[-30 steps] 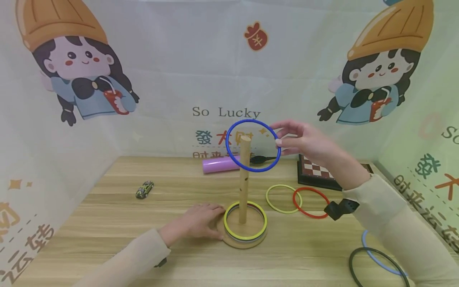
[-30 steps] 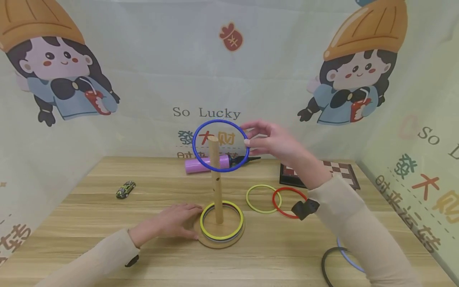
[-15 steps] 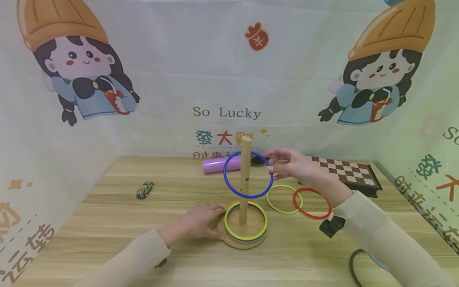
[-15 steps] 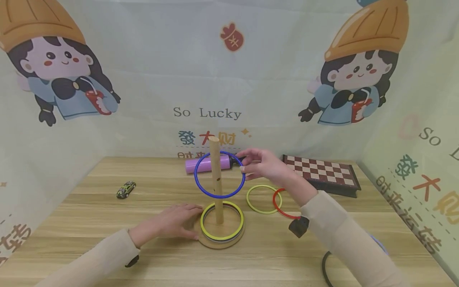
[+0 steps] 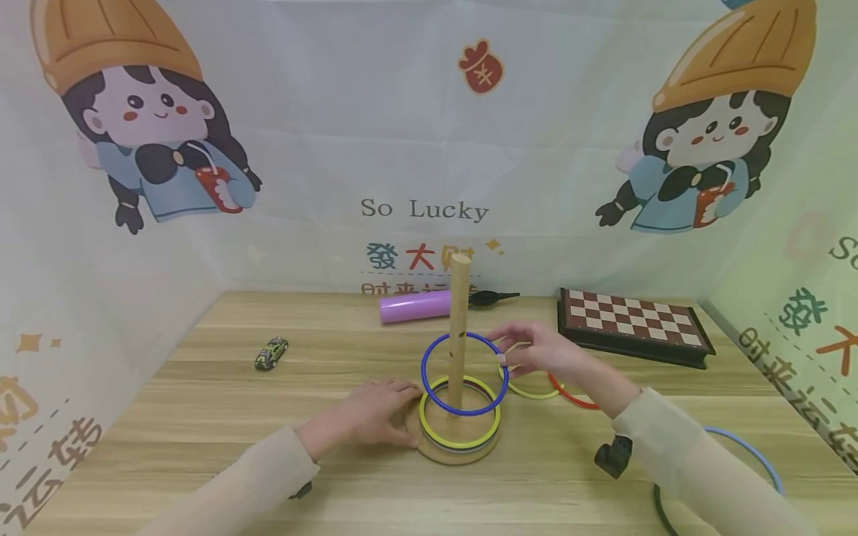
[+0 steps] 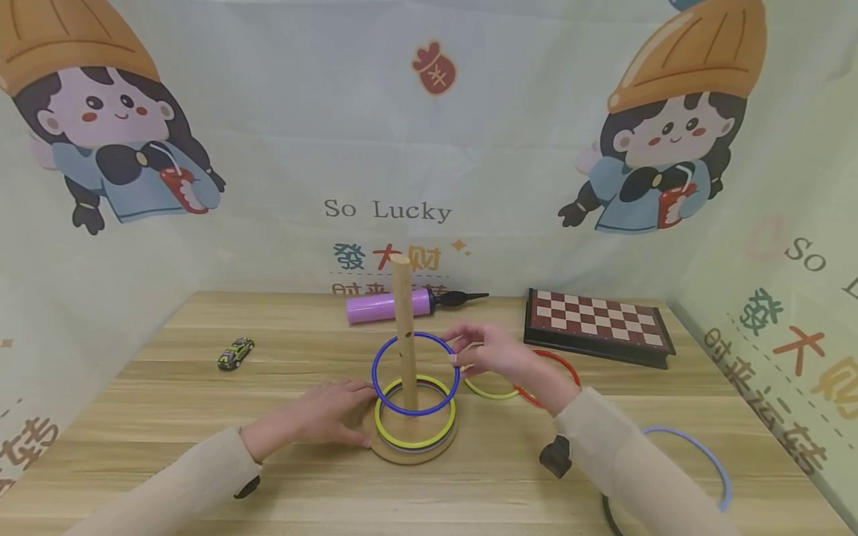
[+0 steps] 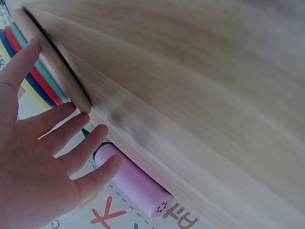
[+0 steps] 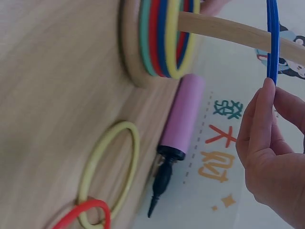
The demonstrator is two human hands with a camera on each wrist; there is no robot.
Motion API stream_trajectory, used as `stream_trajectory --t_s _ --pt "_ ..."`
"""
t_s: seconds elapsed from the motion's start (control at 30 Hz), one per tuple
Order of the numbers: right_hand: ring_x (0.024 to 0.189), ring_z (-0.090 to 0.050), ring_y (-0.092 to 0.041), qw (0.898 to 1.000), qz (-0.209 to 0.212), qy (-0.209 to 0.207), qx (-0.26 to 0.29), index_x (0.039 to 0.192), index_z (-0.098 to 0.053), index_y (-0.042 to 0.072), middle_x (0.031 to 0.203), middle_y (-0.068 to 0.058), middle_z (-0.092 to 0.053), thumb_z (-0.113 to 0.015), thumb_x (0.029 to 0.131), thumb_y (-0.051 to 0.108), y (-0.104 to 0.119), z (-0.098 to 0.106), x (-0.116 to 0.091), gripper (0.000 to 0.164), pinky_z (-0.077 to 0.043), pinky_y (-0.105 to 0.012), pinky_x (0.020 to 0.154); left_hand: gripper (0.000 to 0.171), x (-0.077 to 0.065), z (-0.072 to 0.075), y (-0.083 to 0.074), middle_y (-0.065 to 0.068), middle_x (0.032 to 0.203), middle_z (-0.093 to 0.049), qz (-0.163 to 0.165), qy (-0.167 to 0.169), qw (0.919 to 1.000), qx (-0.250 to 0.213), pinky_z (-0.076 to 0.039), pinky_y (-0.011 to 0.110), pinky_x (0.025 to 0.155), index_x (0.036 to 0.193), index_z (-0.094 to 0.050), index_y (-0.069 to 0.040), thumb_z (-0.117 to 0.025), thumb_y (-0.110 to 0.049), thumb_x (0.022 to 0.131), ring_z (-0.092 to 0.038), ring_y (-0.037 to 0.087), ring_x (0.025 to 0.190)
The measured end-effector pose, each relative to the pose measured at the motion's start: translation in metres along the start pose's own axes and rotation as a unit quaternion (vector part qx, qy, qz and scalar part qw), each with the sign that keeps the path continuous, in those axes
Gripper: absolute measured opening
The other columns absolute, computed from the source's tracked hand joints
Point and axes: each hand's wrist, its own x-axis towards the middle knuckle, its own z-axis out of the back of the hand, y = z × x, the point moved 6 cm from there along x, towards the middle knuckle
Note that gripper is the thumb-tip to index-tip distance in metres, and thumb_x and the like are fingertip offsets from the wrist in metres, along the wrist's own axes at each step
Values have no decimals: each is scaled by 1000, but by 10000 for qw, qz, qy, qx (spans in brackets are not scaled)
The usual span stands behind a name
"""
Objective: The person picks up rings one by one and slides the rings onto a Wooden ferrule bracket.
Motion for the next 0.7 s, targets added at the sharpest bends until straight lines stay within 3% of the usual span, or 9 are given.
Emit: stream_trajectory --t_s 0.27,0.43,0.7 --pt "75 -56 -20 9996 -248 36 125 114 -49 -9 92 -15 -50 -56 80 -2 -26 -10 -1 35 -50 -41 72 71 -1 3 -2 12 125 -46 -197 -159 9997 20 -33 52 90 124 -47 -2 -64 -49 73 -43 31 109" --pt "70 -55 -16 9995 -306 30 78 112 -50 -10 88 -12 -50 -56 80 -3 -36 -15 0 34 -52 -34 66 70 0 1 0 10 124 -47 -134 -124 9998 78 -34 50 90 124 -47 -3 -65 -48 73 -43 29 109" --pt "66 -55 -15 9995 -287 -99 129 108 -52 -11 87 -13 -51 -58 76 -6 -46 -20 3 33 -52 -35 62 71 0 2 -1 9 126 -46 -70 -36 10000 49 -33 51 90 125 -47 -5 -64 -49 73 -42 29 111"
